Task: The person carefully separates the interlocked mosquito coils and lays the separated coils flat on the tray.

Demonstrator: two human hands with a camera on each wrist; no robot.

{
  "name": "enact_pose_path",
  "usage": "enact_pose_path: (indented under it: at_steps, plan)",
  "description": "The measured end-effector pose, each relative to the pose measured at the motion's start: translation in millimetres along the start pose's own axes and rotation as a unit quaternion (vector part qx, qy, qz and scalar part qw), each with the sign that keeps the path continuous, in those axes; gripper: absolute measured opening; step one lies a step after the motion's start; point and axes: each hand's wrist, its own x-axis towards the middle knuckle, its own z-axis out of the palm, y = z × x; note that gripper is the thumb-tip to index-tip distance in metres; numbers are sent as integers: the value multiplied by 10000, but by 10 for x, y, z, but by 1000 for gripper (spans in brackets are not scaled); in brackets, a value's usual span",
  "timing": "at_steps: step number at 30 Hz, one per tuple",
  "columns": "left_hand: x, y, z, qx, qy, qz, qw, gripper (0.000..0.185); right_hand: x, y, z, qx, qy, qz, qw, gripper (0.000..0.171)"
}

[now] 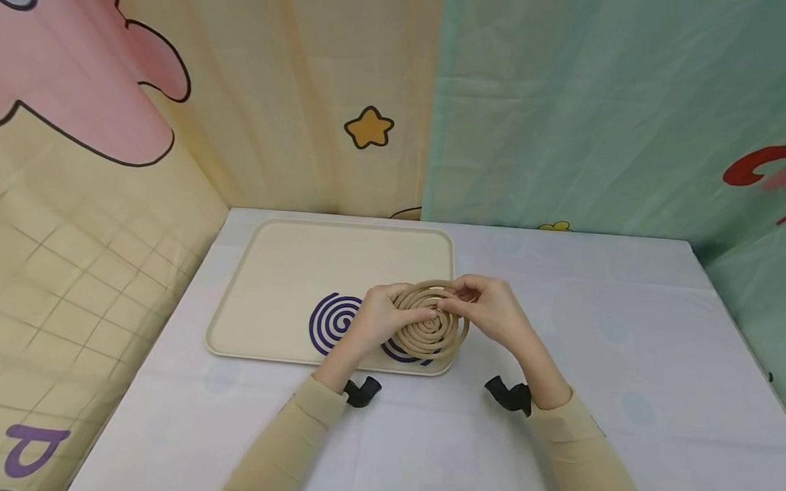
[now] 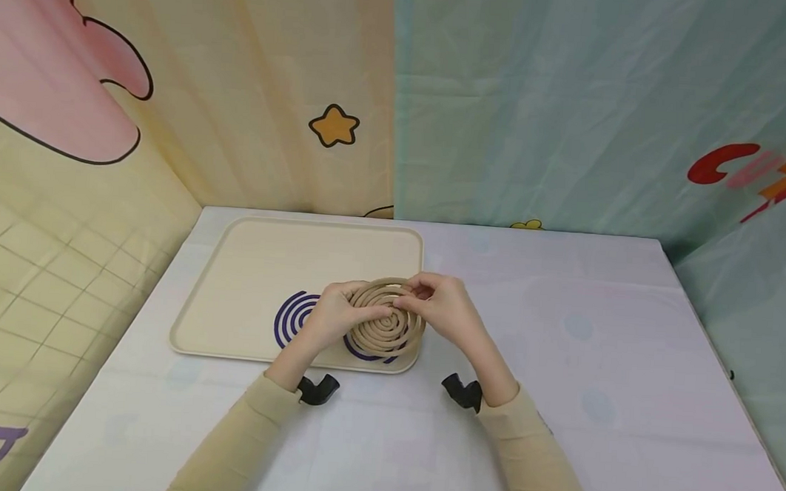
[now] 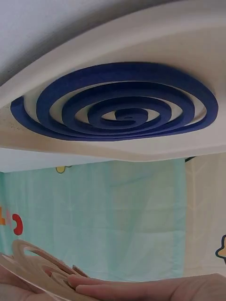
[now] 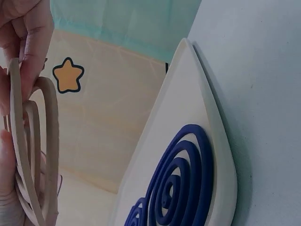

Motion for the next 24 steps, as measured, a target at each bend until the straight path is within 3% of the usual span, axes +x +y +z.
enact_pose_path:
  at_steps: [4,9,14,19,24]
  plan:
    - [-20,-29,4,-587,-13,-185,9981,47,20,59,17,696,103,478,9964,25]
    - [-55,-48,67,-1415,464,-166,9887,46,28,100,105,1842,612,680,9786,26]
    - [-63,-69,98,-1479,755,17,9861,40,18,121,157,2402,721,764,9650,26]
    - [-67,-57,19,-923,579,34,9940,42,14,139,71,2034,82,763,9761,26]
    - [-41,-71,-59,-453,-98,62,9989,39,26,124,-26,978,-571,215,9933,23]
